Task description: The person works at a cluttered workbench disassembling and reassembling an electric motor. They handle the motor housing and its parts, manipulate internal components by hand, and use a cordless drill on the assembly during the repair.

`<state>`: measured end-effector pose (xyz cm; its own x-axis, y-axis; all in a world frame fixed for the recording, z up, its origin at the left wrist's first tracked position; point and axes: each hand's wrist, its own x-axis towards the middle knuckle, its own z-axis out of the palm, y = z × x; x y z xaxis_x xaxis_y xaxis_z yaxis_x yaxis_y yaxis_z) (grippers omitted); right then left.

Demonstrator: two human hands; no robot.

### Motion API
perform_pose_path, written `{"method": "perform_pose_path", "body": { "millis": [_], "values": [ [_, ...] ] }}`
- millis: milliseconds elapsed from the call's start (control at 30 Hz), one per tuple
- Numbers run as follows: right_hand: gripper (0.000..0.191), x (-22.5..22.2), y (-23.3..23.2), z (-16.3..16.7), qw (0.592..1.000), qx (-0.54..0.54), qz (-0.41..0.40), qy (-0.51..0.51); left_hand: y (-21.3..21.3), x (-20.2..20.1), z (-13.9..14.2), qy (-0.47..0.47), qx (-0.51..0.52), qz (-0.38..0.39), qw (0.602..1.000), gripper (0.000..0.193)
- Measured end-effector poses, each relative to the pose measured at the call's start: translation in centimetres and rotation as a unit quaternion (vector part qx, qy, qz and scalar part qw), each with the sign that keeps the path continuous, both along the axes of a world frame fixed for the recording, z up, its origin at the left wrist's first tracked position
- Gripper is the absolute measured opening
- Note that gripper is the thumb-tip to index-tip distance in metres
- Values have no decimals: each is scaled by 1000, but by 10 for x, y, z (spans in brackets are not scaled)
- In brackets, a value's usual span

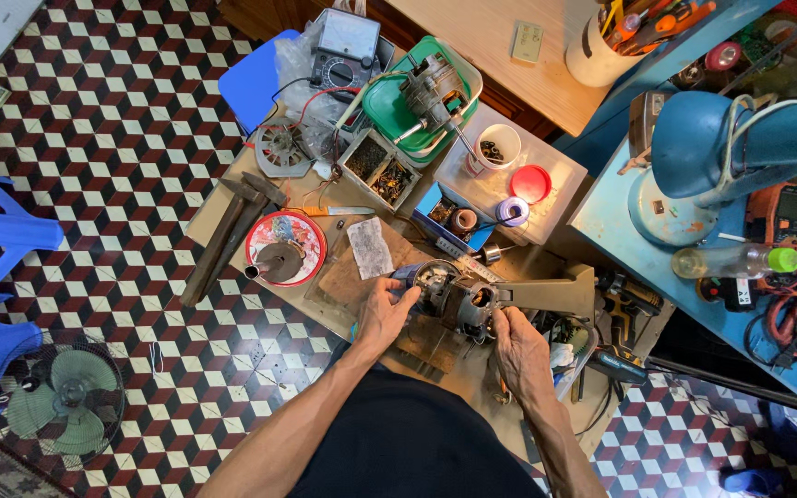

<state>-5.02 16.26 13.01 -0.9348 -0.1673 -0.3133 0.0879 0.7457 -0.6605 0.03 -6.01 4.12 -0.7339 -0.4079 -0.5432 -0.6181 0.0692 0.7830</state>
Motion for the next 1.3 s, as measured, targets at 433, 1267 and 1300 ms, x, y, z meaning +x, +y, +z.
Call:
{"method": "perform_pose_path", "body": {
  "millis": [433,1267,1300],
  "values": [
    [104,-27,-35,23,933,159,290,143,-3,-5,-14,38,32,-16,999,48],
    [95,-18,-9,100,995,-13,23,96,-1,-54,120,214,424,63,878,48],
    [94,-15,-6,103,994,-6,17,111,2,-56,125,221,432,51,873,48]
  ]
}}
